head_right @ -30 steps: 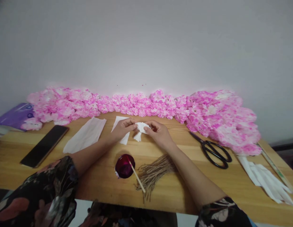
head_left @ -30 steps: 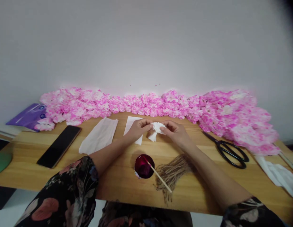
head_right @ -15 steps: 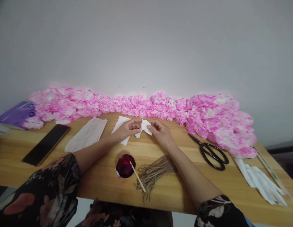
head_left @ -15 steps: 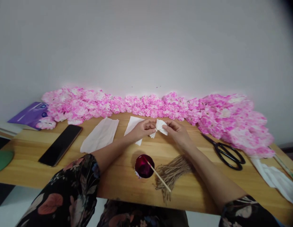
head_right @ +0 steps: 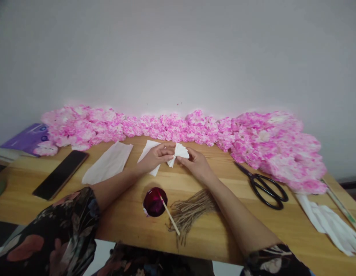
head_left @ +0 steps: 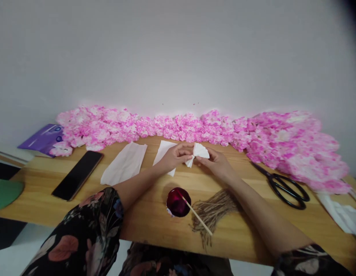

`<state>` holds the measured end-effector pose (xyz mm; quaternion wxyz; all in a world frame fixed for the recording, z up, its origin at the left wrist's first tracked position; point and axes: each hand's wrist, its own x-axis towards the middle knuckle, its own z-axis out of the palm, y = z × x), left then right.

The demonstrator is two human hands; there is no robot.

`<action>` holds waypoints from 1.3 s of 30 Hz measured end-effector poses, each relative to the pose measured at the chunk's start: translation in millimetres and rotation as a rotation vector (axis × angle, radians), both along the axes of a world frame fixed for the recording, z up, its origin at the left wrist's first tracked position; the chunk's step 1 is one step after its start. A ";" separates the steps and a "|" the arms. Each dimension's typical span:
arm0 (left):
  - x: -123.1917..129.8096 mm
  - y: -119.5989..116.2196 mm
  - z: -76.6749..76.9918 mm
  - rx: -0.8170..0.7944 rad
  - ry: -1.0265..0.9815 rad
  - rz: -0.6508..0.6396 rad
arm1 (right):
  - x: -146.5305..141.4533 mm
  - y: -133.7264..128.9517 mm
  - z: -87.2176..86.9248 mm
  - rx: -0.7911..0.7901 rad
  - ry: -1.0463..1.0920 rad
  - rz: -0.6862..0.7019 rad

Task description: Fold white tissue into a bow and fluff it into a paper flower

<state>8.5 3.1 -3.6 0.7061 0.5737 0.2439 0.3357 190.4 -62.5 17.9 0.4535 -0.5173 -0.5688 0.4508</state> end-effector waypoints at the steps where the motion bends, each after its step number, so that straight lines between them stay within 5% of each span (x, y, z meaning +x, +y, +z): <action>1: -0.1 -0.6 1.3 -0.003 0.012 0.004 | 0.8 0.4 -0.7 0.011 -0.017 -0.009; 10: 1.2 -2.5 2.6 0.030 0.019 -0.003 | 4.7 1.6 -4.6 0.041 -0.016 -0.093; 21: 2.6 -3.7 4.3 0.042 -0.021 0.055 | 1.4 -0.1 -1.0 0.105 -0.133 0.036; 33: -2.3 0.8 2.5 0.072 0.027 0.162 | 8.0 -1.1 6.1 0.150 -0.359 0.026; 39: -0.6 -3.2 3.0 0.060 0.041 0.153 | 7.8 -2.6 10.3 0.120 -0.307 0.061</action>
